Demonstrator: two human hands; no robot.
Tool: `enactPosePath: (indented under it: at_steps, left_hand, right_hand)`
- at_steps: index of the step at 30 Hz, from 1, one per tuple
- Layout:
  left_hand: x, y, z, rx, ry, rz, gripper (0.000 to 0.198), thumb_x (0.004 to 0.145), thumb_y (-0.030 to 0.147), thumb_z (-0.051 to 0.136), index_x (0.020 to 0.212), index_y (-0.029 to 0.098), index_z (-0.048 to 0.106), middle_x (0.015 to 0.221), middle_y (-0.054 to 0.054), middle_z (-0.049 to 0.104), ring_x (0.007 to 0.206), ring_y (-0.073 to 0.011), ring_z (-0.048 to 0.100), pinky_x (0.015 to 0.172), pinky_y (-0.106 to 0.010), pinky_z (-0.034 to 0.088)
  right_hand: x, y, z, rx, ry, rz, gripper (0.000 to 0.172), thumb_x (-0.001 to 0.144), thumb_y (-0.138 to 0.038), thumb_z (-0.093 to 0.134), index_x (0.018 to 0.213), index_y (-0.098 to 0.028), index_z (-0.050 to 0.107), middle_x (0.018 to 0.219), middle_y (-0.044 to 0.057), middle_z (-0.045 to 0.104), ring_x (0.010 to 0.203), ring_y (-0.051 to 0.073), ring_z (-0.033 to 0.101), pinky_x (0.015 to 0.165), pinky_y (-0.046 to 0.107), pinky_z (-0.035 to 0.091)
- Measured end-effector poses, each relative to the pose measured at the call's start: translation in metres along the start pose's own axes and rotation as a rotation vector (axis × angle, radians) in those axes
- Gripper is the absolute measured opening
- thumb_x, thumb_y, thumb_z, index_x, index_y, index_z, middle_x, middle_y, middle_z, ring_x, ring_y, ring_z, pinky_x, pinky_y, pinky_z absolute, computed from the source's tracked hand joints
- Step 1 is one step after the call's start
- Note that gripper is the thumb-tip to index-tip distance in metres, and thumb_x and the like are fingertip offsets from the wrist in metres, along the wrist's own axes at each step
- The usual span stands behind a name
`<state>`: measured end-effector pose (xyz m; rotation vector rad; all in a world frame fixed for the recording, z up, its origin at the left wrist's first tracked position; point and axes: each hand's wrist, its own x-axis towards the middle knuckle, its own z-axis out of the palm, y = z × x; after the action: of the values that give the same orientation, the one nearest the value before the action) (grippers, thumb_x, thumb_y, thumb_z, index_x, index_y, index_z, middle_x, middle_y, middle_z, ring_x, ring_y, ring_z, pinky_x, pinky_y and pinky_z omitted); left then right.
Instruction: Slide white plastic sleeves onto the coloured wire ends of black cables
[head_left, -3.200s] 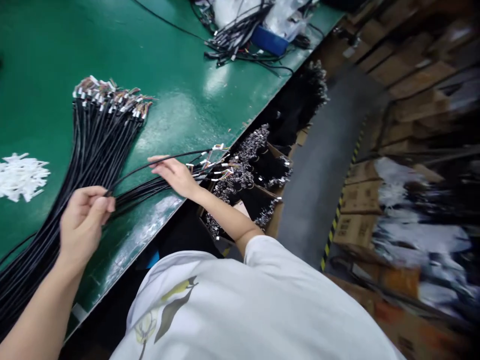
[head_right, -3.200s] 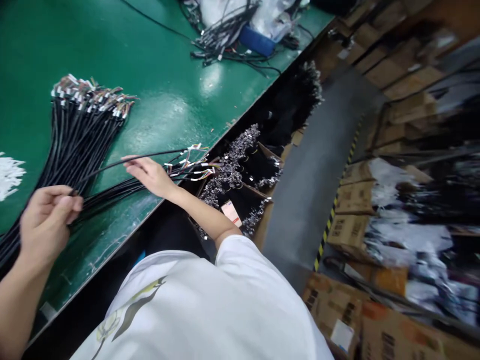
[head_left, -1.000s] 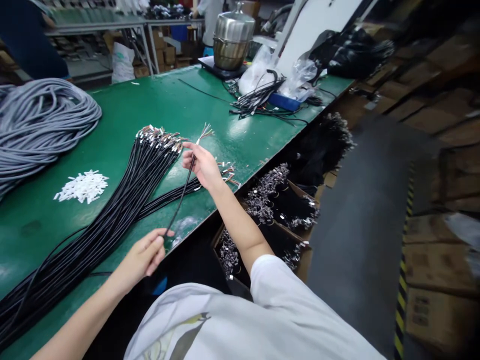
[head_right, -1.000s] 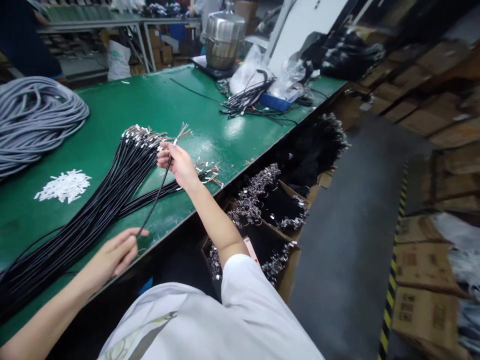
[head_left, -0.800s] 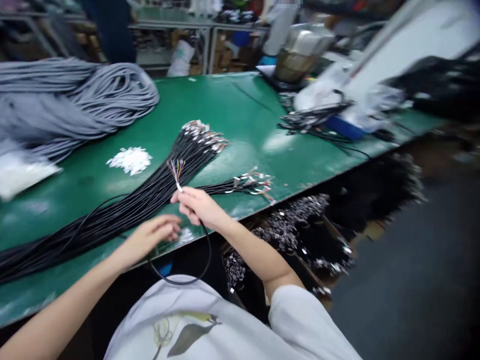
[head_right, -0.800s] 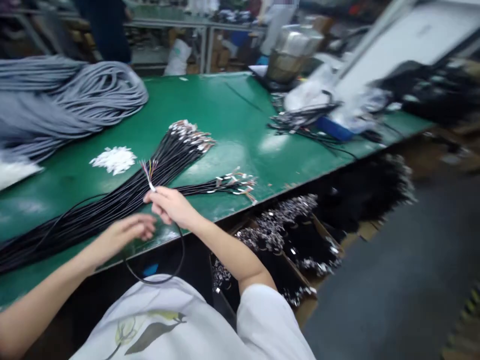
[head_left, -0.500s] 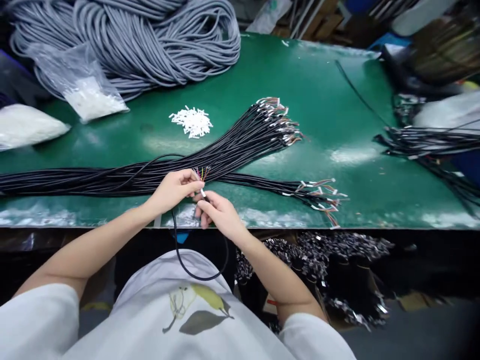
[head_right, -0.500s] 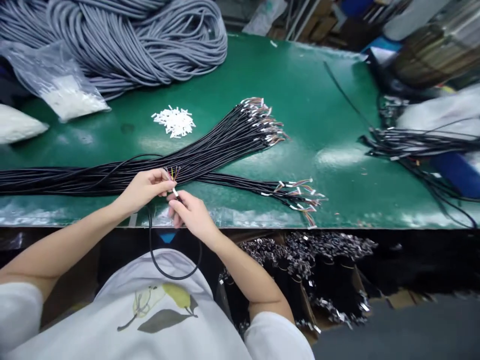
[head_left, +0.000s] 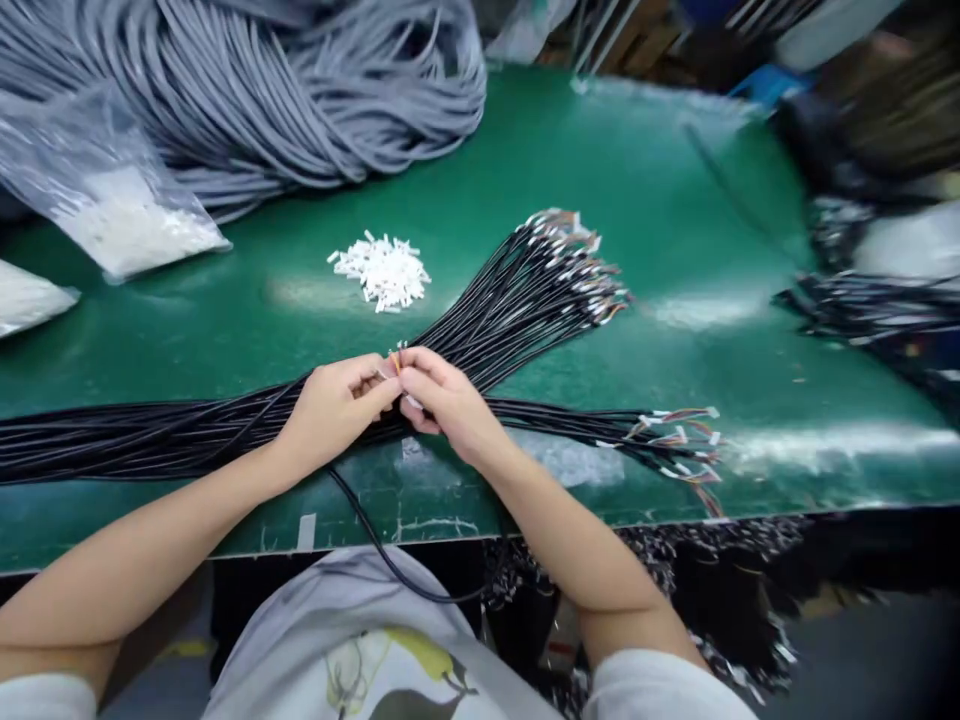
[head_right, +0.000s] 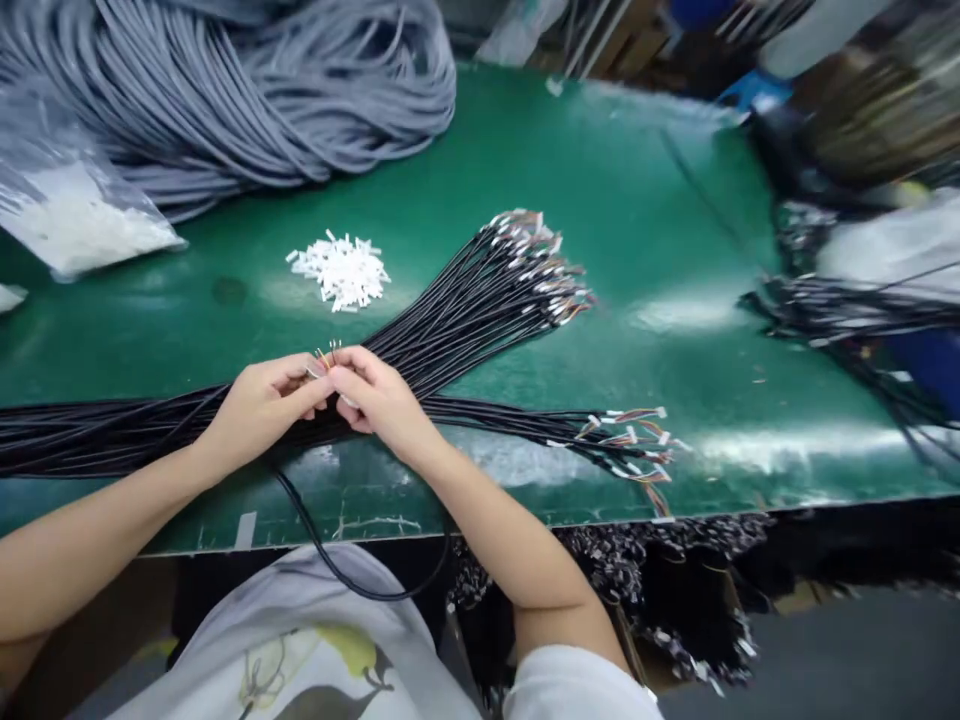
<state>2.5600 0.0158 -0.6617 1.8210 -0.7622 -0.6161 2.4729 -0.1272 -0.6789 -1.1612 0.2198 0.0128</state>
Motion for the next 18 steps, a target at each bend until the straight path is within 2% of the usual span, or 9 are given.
enactPosePath:
  at_steps: [9,13,16,18]
  left_hand:
    - [0.0021,0.0046,0.0059,-0.022,0.014,-0.051,0.019,0.089,0.032,0.066,0.076,0.018,0.069,0.065,0.002,0.066,0.056,-0.0099,0.060,0.055,-0.020,0.049]
    - [0.0010,0.0020,0.0045,0.019,-0.004,0.018,0.019,0.090,0.033,0.065,0.080,0.018,0.072,0.069,0.001,0.069,0.060,-0.0117,0.061,0.059,-0.023,0.050]
    - [0.0020,0.0006,0.0018,0.069,-0.038,0.107,0.015,0.090,0.031,0.066,0.085,0.019,0.074,0.080,-0.001,0.072,0.073,-0.0144,0.065,0.070,-0.026,0.053]
    - [0.0041,-0.0004,0.0000,0.022,0.002,0.111,0.013,0.090,0.030,0.066,0.090,0.019,0.072,0.085,-0.002,0.072,0.076,-0.0142,0.066,0.073,-0.026,0.054]
  right_hand:
    - [-0.0021,-0.0011,-0.0117,0.114,0.033,0.024,0.025,0.087,-0.039,0.069,0.093,-0.018,0.058,0.061,-0.009,0.044,0.049,0.003,0.036,0.040,0.014,0.023]
    - [-0.0021,-0.0012,-0.0120,0.110,0.038,0.003,0.025,0.087,-0.040,0.067,0.088,-0.019,0.053,0.065,-0.009,0.044,0.050,0.003,0.038,0.040,0.013,0.024]
    - [-0.0030,-0.0038,-0.0121,0.095,0.051,-0.026,0.025,0.087,-0.040,0.067,0.087,-0.020,0.051,0.064,-0.009,0.041,0.049,0.002,0.036,0.040,0.012,0.022]
    - [-0.0037,-0.0053,-0.0117,0.091,0.053,-0.041,0.026,0.086,-0.039,0.068,0.087,-0.020,0.051,0.064,-0.009,0.040,0.049,0.002,0.036,0.040,0.012,0.020]
